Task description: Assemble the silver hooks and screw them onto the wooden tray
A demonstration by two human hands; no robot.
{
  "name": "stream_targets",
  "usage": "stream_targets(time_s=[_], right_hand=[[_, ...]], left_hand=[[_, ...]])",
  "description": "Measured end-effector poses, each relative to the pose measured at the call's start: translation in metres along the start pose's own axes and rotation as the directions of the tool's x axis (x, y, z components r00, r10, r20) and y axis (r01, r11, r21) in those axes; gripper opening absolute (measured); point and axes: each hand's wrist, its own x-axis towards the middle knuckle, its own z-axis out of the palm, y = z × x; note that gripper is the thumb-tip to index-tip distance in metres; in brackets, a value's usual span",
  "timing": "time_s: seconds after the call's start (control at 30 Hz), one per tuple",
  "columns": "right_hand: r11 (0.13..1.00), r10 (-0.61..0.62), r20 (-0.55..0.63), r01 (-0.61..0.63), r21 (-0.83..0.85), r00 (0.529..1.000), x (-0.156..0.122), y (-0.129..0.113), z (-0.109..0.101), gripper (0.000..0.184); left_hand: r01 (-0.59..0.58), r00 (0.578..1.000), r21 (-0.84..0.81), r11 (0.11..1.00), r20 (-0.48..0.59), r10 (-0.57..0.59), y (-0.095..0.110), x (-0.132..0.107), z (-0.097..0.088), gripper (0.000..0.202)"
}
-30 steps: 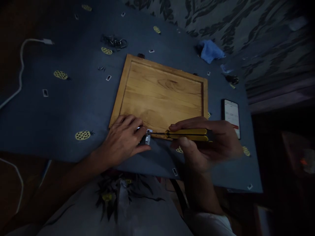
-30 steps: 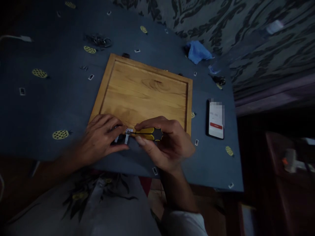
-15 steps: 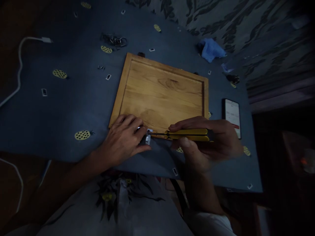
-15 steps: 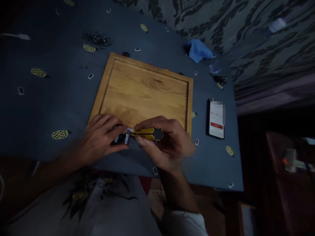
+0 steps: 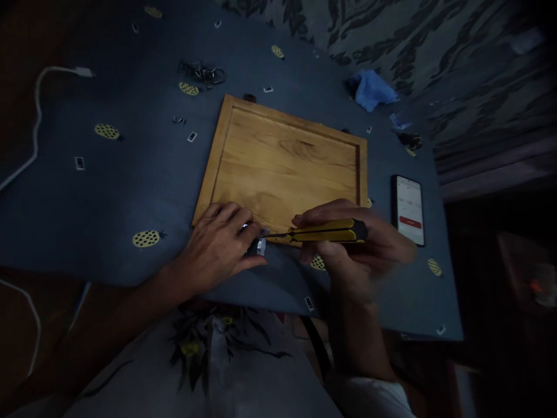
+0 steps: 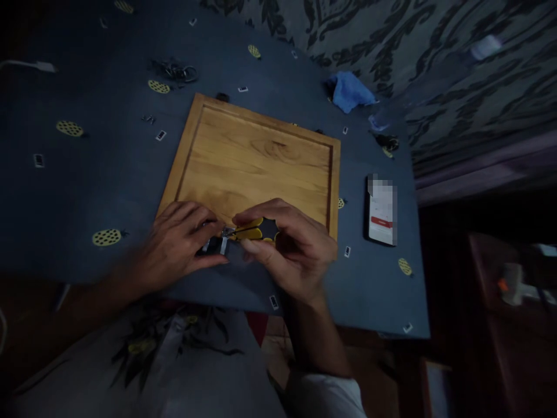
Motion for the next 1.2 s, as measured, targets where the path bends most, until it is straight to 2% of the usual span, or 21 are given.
stream_targets(time_s=[0.2,0.3,0.5,0.67,1.07,1.2], right_hand=[[0.992,-0.018,-0.04,0.023,0.12,0.999,0.001,0.002,0.008,0.017],[0.993,-0.037,-0.07,0.044,0.108,0.997,-0.001,0.004,0.008,0.017],[0.995,-0.06,-0.216,0.077,0.068,0.975,-0.002,0.006,0.009,0.015],[0.995,-0.037,-0.178,0.054,0.089,0.983,-0.003,0.009,0.01,0.019],[0.995,-0.087,-0.157,0.092,0.025,0.984,-0.004,0.014,0.01,0.021],[0.999,-0.026,-0.127,0.028,0.015,0.992,-0.005,0.01,0.008,0.02]], left_hand=[[0.001,1.0,0.006,1.0,0.004,-0.001,0.0,0.0,0.0,0.047],[-0.004,1.0,0.016,1.0,-0.005,0.004,0.0,0.0,0.0,0.048],[-0.015,1.0,0.021,1.0,0.012,0.015,-0.001,0.0,-0.002,0.046],[-0.004,1.0,0.008,1.0,0.022,0.004,-0.001,0.0,-0.002,0.046],[0.006,1.0,0.003,1.0,0.02,-0.006,0.0,0.0,-0.001,0.045],[0.001,1.0,0.002,1.0,0.014,-0.001,0.0,0.0,-0.001,0.046]])
